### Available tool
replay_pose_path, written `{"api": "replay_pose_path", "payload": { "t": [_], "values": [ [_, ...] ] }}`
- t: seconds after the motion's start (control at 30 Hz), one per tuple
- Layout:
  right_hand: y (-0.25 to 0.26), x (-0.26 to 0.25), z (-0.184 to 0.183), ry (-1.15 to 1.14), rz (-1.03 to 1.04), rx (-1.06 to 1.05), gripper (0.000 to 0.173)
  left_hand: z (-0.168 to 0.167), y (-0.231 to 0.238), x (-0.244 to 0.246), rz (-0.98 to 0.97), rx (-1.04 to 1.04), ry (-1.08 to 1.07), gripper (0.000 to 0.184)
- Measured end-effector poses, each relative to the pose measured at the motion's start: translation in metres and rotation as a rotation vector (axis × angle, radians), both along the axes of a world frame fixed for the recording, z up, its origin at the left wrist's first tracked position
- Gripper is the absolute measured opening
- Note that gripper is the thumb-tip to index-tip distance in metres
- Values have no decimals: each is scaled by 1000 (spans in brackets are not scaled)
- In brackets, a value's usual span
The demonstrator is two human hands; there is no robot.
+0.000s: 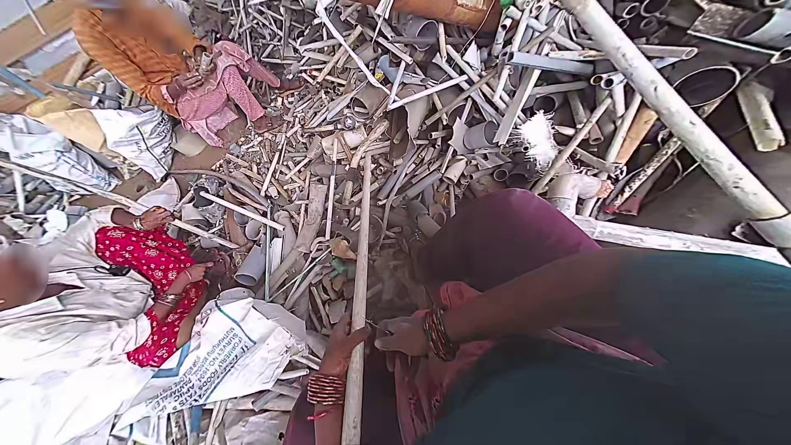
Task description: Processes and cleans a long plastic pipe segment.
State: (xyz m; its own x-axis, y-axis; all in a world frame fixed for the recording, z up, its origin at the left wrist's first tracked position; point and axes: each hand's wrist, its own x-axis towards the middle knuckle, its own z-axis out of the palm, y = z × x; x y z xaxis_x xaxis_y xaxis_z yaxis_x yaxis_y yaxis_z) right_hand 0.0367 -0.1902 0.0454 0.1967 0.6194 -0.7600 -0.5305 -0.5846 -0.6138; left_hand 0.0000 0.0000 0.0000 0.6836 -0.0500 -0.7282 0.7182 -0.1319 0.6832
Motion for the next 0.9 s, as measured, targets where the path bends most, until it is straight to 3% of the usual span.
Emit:
{"api": "replay_pose_path", "payload": {
  "t": [0.1, 0.27, 0.47, 0.73, 0.9],
  "values": [
    [-22, 30, -9, -113, -95, 26, 40, -24, 9, -4, 29, -181, -85, 58],
    [-28, 68, -1, -228, -263, 107, 36, 0, -22, 6, 135, -249, 79, 27],
    [-29, 89, -21, -256, -483, 116, 28, -1, -50, 9, 90, -175, 119, 39],
    [-37, 90, -20, -295, -525, 215, 19, 41, -41, -9, 69, -298, 51, 37],
    [-33, 92, -25, -307, -527, 223, 18, 36, -35, -8, 87, -410, -42, 41]
  ]
}}
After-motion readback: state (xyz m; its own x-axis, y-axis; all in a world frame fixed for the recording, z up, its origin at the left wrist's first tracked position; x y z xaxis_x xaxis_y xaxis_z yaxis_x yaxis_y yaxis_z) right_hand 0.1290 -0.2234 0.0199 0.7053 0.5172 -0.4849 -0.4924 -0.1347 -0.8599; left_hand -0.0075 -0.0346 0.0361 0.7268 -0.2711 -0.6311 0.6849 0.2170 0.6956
